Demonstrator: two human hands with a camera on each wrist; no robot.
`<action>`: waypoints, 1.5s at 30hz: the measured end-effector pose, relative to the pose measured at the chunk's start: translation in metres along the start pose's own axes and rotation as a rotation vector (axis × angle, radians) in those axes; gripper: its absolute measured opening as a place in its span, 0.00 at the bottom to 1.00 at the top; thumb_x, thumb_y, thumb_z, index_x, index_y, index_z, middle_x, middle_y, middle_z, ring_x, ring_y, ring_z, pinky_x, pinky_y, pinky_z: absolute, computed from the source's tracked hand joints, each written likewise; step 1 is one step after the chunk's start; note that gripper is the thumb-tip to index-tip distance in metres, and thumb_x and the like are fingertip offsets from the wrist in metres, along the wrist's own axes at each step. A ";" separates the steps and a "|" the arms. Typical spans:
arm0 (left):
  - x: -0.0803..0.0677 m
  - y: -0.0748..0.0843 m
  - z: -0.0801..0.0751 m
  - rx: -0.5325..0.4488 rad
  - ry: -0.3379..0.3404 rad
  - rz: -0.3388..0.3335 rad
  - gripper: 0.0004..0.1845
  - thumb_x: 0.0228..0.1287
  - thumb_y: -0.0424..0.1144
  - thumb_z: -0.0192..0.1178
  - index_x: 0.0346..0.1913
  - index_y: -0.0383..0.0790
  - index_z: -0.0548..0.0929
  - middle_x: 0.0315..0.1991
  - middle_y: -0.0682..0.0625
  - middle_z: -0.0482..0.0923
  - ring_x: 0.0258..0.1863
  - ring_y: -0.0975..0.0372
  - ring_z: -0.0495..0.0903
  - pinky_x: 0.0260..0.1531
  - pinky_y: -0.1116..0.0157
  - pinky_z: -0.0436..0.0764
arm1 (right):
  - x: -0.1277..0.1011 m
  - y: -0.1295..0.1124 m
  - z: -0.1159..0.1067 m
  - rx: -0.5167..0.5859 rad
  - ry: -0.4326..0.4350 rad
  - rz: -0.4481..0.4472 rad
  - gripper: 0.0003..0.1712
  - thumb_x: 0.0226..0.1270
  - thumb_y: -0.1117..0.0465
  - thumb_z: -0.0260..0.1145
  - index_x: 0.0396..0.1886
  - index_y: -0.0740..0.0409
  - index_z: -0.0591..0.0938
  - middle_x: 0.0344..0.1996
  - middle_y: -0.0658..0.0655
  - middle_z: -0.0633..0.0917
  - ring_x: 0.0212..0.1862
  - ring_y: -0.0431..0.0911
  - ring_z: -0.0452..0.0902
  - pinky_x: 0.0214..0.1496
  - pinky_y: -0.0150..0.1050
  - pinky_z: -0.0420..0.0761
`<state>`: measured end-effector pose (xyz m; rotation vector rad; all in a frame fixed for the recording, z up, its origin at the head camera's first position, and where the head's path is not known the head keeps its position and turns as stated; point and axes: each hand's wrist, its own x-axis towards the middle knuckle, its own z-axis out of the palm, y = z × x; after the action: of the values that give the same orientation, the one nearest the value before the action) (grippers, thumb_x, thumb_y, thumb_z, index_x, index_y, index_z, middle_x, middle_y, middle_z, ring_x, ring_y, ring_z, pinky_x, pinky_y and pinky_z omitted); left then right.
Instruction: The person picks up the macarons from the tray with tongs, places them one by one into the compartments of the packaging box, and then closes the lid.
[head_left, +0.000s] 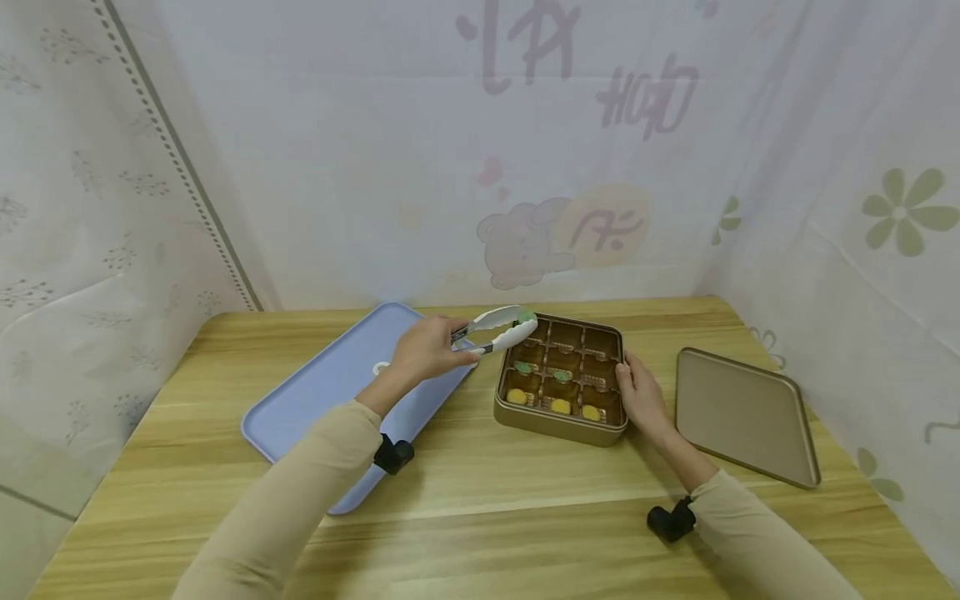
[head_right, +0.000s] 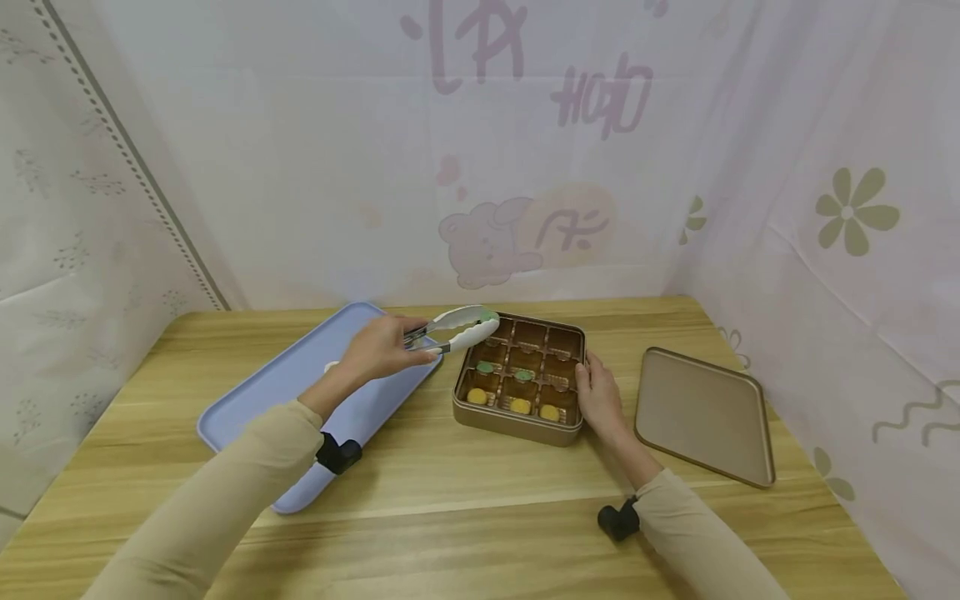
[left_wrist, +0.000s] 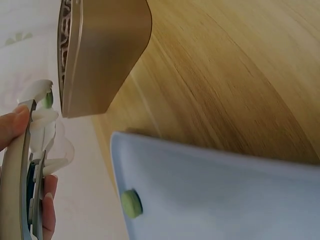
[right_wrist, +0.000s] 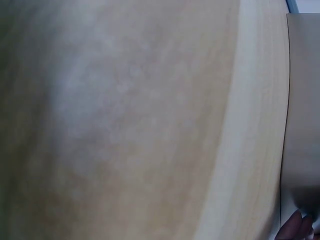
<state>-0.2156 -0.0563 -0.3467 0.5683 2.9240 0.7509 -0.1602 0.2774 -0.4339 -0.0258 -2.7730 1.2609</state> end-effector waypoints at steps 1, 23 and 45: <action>0.001 0.001 0.001 -0.001 -0.001 0.000 0.32 0.57 0.49 0.70 0.64 0.42 0.78 0.14 0.57 0.57 0.15 0.66 0.55 0.15 0.70 0.55 | 0.000 0.000 0.000 0.001 -0.003 0.000 0.31 0.82 0.57 0.37 0.74 0.74 0.53 0.70 0.78 0.62 0.72 0.70 0.55 0.72 0.63 0.58; 0.008 0.024 0.013 0.177 0.022 -0.026 0.27 0.55 0.51 0.71 0.55 0.41 0.83 0.41 0.46 0.82 0.32 0.58 0.77 0.29 0.61 0.76 | -0.001 0.000 0.002 0.021 0.007 -0.032 0.30 0.82 0.58 0.38 0.73 0.75 0.56 0.67 0.78 0.65 0.69 0.70 0.60 0.69 0.64 0.62; 0.006 0.027 0.014 0.194 0.025 -0.020 0.27 0.55 0.51 0.72 0.56 0.40 0.83 0.41 0.45 0.81 0.34 0.57 0.79 0.32 0.59 0.79 | 0.000 0.002 0.002 0.043 -0.005 -0.010 0.31 0.82 0.56 0.37 0.74 0.72 0.54 0.70 0.76 0.62 0.72 0.68 0.56 0.71 0.63 0.60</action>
<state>-0.2097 -0.0253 -0.3461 0.5461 3.0413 0.4789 -0.1609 0.2773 -0.4363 -0.0065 -2.7452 1.3201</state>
